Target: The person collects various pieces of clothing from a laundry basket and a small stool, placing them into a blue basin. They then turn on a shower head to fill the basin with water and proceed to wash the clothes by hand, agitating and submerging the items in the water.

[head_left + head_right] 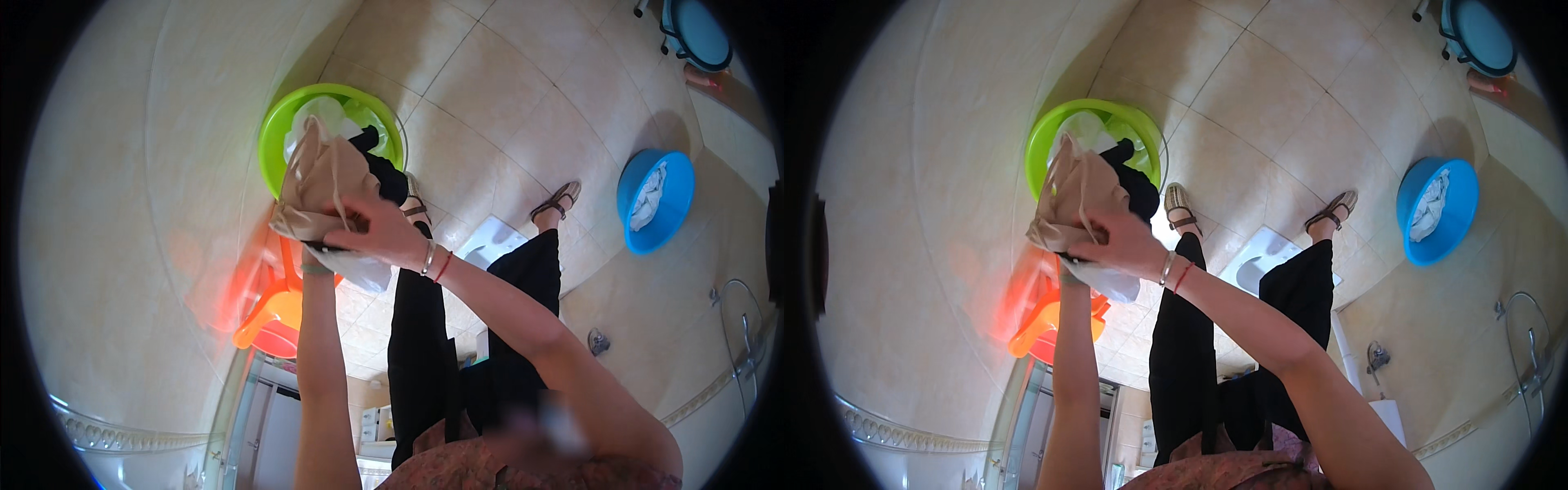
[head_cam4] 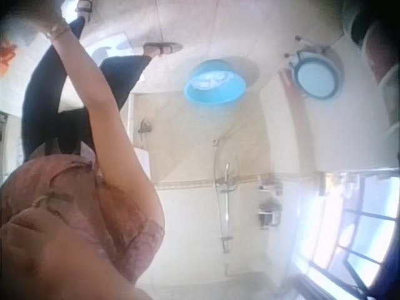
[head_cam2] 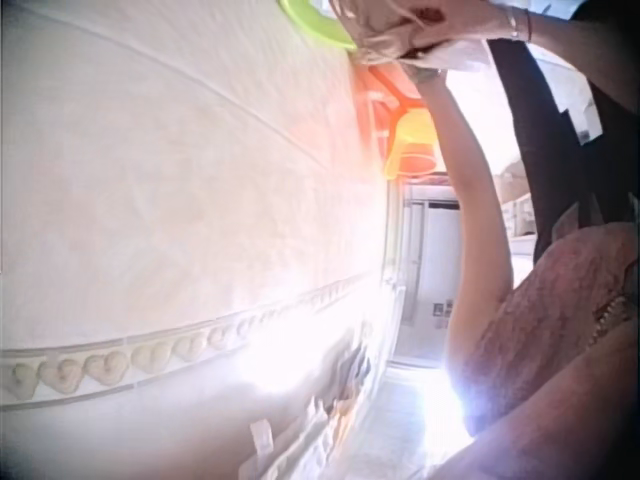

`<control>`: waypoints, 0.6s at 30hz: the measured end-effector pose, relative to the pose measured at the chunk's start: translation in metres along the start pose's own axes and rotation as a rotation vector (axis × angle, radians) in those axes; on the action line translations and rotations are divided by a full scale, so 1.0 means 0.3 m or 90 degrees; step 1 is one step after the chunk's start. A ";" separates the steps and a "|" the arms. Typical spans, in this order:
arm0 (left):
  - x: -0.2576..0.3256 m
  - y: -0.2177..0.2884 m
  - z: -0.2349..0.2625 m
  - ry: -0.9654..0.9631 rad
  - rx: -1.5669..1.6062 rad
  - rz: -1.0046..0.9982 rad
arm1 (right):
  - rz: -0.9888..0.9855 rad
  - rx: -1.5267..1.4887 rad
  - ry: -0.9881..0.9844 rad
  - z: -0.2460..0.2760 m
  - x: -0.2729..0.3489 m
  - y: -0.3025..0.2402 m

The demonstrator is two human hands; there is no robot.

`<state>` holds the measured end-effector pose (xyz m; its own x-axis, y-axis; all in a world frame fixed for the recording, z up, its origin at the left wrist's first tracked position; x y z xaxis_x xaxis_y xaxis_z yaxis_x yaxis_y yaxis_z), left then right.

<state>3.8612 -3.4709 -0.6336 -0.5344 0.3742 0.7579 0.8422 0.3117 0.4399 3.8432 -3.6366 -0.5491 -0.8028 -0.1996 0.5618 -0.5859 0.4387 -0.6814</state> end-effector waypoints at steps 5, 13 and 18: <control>0.148 0.002 -0.045 0.059 -0.032 0.009 | 0.126 0.198 0.366 0.235 0.104 -0.046; 0.346 -0.104 -0.246 0.089 -0.093 0.056 | 0.065 -0.489 0.233 0.426 0.227 0.004; 0.403 -0.237 -0.442 0.061 -0.142 0.108 | 0.043 -0.808 0.182 0.610 0.411 -0.032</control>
<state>3.7462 -3.5637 -0.5093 -0.3838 0.3174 0.8672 0.9198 0.0485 0.3894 3.7296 -3.8257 -0.5592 -0.6827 -0.0210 0.7304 0.0934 0.9889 0.1157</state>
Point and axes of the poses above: each hand's wrist, its own x-axis away from the middle knuckle, its own z-axis out of the back of the hand, y = z × x, the point moved 9 cm from there along -x, towards the middle knuckle, and after that the axes turned 2 degrees about y, right-handed, at the moved point
